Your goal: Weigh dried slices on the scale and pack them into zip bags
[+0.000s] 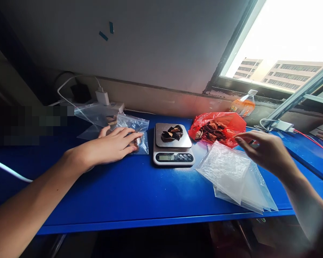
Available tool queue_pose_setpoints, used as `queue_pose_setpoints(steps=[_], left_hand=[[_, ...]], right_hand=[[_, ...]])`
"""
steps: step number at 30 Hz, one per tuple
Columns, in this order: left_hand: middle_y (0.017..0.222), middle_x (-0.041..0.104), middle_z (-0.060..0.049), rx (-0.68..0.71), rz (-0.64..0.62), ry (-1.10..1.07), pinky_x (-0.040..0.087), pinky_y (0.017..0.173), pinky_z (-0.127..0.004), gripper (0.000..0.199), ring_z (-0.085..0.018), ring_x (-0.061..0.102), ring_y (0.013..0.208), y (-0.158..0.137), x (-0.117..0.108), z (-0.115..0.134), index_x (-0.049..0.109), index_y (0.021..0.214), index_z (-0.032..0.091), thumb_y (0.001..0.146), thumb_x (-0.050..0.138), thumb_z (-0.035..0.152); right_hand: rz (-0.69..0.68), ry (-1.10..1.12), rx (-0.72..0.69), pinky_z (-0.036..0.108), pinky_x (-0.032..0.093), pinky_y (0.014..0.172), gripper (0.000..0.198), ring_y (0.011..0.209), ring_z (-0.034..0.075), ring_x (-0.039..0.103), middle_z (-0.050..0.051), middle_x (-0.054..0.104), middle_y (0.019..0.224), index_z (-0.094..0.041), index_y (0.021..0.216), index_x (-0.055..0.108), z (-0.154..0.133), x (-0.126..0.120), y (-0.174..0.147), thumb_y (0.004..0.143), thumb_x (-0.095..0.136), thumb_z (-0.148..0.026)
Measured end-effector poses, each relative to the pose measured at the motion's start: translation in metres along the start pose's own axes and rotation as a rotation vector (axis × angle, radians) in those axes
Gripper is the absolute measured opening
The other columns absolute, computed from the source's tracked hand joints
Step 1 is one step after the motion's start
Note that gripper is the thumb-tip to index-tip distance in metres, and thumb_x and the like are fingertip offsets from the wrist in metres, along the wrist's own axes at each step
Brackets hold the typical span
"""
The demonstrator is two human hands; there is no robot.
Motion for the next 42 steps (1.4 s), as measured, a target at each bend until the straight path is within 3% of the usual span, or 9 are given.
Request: queue_pose_setpoints(steps=[5,11,17,20,23,26,32,36,42], left_hand=[[0.161,0.031,-0.002,-0.039,-0.06,0.006,0.006,0.119,-0.059,0.058,-0.03,0.017,0.151,-0.002,-0.008,-0.003,0.03,0.153,0.036,0.096,0.031,0.047],[0.161,0.031,-0.006,-0.018,-0.027,-0.008,0.01,0.117,-0.062,0.059,-0.033,0.02,0.15,-0.003,-0.009,-0.003,0.031,0.153,0.035,0.096,0.032,0.05],[0.158,0.036,-0.006,0.003,-0.006,-0.011,0.013,0.116,-0.062,0.058,-0.034,0.026,0.148,-0.002,-0.005,-0.007,0.036,0.151,0.035,0.095,0.034,0.048],[0.153,0.042,-0.007,0.057,0.097,-0.005,0.016,0.117,-0.059,0.054,-0.033,0.029,0.146,0.001,-0.002,-0.011,0.042,0.148,0.034,0.095,0.036,0.046],[0.149,0.045,-0.01,0.156,0.319,-0.037,0.023,0.117,-0.055,0.05,-0.032,0.03,0.144,0.0,-0.005,-0.005,0.05,0.142,0.028,0.096,0.039,0.043],[0.143,0.051,-0.01,0.283,0.494,-0.181,0.031,0.116,-0.047,0.044,-0.029,0.039,0.138,-0.008,-0.014,0.012,0.056,0.135,0.022,0.097,0.04,0.037],[0.118,0.068,-0.007,0.452,0.488,-0.647,0.053,0.092,-0.03,0.027,-0.021,0.064,0.108,-0.018,-0.013,0.044,0.064,0.115,0.02,0.098,0.045,0.031],[0.112,0.071,-0.007,0.442,0.444,-0.891,0.055,0.087,-0.03,0.023,-0.021,0.068,0.1,-0.016,-0.002,0.047,0.065,0.108,0.019,0.096,0.054,0.035],[0.105,0.074,-0.007,0.396,0.423,-0.978,0.056,0.083,-0.03,0.035,-0.021,0.07,0.093,-0.014,0.005,0.05,0.064,0.115,0.02,0.091,0.062,0.046]], right_hand=[[-0.245,0.048,-0.016,0.033,0.047,0.065,0.021,0.072,0.021,0.066,0.007,0.074,0.085,-0.019,0.083,0.071,0.021,0.043,-0.008,0.089,0.056,-0.033],[-0.22,0.028,-0.112,0.034,0.045,0.067,0.008,0.072,0.022,0.063,0.008,0.07,0.076,-0.021,0.078,0.064,0.019,0.055,-0.008,0.084,0.06,-0.024],[-0.216,0.059,-0.142,0.032,0.037,0.053,0.022,0.056,0.019,0.055,0.004,0.061,0.06,-0.024,0.065,0.051,0.023,0.056,-0.002,0.084,0.063,-0.024],[-0.145,0.14,-0.222,0.031,0.039,0.053,0.023,0.056,0.018,0.055,0.005,0.062,0.063,-0.025,0.068,0.049,0.017,0.04,0.008,0.088,0.059,-0.02],[-0.021,0.227,-0.287,0.031,0.044,0.058,0.014,0.064,0.017,0.059,0.007,0.066,0.072,-0.024,0.078,0.055,-0.016,0.012,0.023,0.091,0.06,-0.02],[0.122,0.391,-0.386,0.028,0.043,0.056,0.007,0.065,0.015,0.059,0.006,0.068,0.082,-0.024,0.086,0.057,-0.076,-0.007,0.038,0.092,0.058,-0.021],[0.231,0.675,-0.506,0.03,0.046,0.065,0.014,0.074,0.016,0.058,0.004,0.066,0.085,-0.021,0.098,0.055,-0.186,0.027,0.052,0.093,0.047,-0.01],[0.306,0.719,-0.468,0.033,0.048,0.072,0.019,0.081,0.019,0.058,0.006,0.066,0.088,-0.021,0.103,0.054,-0.206,0.054,0.047,0.091,0.048,-0.009],[0.282,0.793,-0.372,0.032,0.05,0.07,0.015,0.077,0.017,0.059,0.004,0.063,0.082,-0.022,0.101,0.051,-0.21,0.053,0.036,0.091,0.049,-0.011]])
Point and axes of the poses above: each hand's wrist, its own y-axis towards the middle knuckle, its own x-axis out of the palm, z = x × y, the point moved 1 cm from there along y, towards the middle knuckle
